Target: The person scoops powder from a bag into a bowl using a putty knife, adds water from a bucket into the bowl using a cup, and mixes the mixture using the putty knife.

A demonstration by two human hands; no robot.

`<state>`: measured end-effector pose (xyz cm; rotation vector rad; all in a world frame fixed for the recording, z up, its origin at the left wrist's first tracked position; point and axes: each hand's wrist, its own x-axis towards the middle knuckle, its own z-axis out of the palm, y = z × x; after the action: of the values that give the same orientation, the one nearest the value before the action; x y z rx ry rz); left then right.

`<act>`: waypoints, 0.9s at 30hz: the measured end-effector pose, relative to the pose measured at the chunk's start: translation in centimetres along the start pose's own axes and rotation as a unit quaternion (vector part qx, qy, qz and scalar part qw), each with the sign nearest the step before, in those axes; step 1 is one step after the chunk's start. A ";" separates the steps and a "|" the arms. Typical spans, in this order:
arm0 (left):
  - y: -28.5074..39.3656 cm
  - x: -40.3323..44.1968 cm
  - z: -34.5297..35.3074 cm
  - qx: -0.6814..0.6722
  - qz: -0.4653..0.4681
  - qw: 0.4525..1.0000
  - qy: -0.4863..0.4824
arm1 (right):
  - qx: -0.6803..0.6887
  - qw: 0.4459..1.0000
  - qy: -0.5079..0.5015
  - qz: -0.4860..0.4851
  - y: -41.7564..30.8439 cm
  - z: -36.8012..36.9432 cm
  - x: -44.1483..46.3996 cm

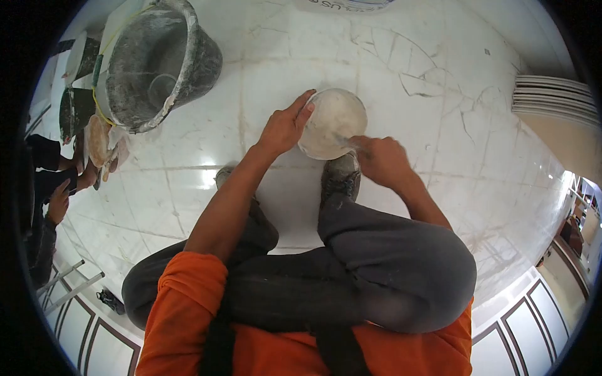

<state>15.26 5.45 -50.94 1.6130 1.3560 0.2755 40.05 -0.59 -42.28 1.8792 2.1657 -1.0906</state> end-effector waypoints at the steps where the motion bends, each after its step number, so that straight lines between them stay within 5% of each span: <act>1: 0.0 0.0 -0.1 0.002 0.034 0.999 0.035 | 0.000 1.000 0.000 -0.005 -0.6 -1.0 0.7; 3: 0.5 -0.3 -0.7 -0.004 -0.003 1.000 0.005 | 0.069 0.994 -0.012 0.080 -1.5 -3.2 0.8; 8: 0.7 -0.3 -0.9 -0.002 -0.032 0.999 -0.029 | 0.084 0.996 -0.034 -0.009 -0.7 0.5 1.4; 11: -0.1 -0.4 -1.0 -0.029 -0.020 0.999 -0.019 | 0.075 0.994 -0.057 0.053 1.0 -1.5 1.7; 16: 0.4 -0.5 -1.1 -0.046 -0.023 0.998 -0.028 | 0.262 0.956 -0.073 0.113 -1.8 -0.5 1.9; 23: -1.3 -0.4 -0.1 -0.047 0.024 0.998 0.044 | 0.069 0.991 -0.076 0.092 0.0 -1.4 0.9; 27: 0.0 -0.4 -1.1 -0.035 -0.031 0.999 -0.026 | 0.179 0.984 -0.008 -0.001 -1.2 0.4 1.1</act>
<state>14.38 5.67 -50.28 1.5070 1.3410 0.2401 38.53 0.14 -42.61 1.9888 2.0707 -1.5801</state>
